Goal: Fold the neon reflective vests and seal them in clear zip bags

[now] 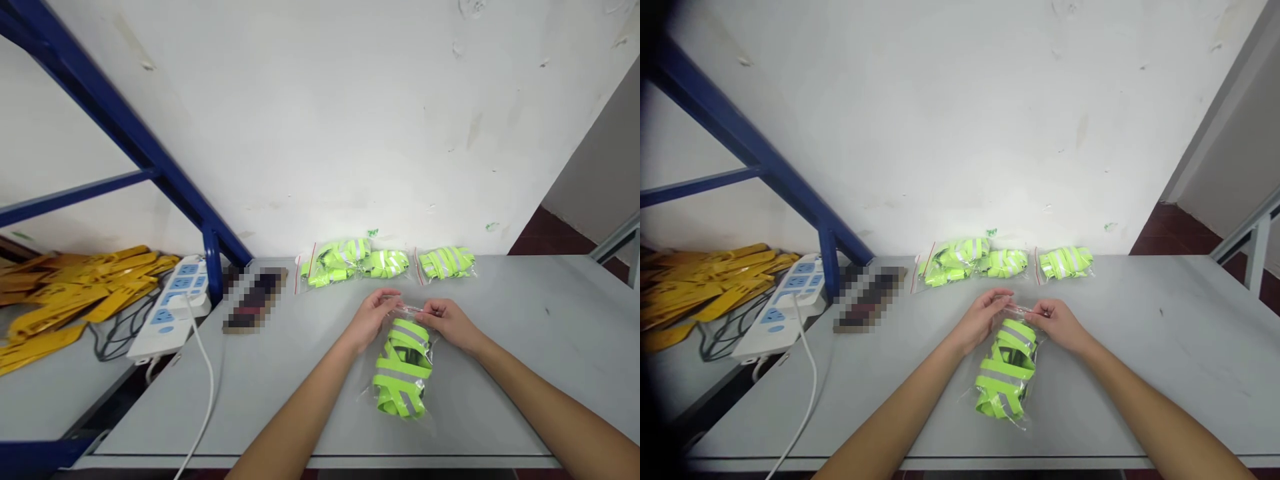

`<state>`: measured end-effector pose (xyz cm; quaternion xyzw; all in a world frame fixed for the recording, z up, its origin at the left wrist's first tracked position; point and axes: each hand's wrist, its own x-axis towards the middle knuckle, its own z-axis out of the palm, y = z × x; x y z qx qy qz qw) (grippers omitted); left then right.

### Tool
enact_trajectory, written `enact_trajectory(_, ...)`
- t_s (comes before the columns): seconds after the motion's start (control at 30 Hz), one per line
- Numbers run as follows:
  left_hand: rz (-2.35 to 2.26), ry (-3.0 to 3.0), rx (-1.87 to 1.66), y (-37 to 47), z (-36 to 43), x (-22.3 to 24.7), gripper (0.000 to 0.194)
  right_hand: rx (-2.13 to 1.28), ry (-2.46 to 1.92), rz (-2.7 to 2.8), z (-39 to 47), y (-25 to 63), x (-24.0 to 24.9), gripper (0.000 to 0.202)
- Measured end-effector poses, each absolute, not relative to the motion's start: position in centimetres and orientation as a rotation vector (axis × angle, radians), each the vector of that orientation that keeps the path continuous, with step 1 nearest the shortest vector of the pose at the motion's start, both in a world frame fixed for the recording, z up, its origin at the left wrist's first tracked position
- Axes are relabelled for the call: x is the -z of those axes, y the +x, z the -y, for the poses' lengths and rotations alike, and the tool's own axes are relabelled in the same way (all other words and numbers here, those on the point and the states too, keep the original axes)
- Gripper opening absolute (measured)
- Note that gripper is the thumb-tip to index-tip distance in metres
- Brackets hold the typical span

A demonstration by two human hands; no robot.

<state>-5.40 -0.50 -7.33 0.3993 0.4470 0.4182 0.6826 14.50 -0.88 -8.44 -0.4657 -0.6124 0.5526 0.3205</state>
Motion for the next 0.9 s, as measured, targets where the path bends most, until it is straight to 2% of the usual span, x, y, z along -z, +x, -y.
enact_trajectory(0.13, -1.046, 1.029, -0.829, -5.8, 0.7, 7.5, 0.039, -1.453, -1.272, 1.596, 0.9, 14.4, 8.4, 0.036)
enact_trajectory(0.3, -1.084, 1.115, -0.752, -5.9, 0.7, 7.2, 0.054, -1.451, -1.288, 1.599, 1.1, 14.2, 8.4, 0.036)
enact_trajectory(0.4, -1.095, 1.193, -0.706, -5.8, 0.8, 6.8, 0.052, -1.442, -1.295, 1.623, 1.2, 14.2, 8.0, 0.035)
enact_trajectory(0.9, -1.087, 1.177, -0.831, -6.2, 0.2, 6.9, 0.056, -1.399, -1.300, 1.673, 0.8, 15.0, 7.5, 0.038)
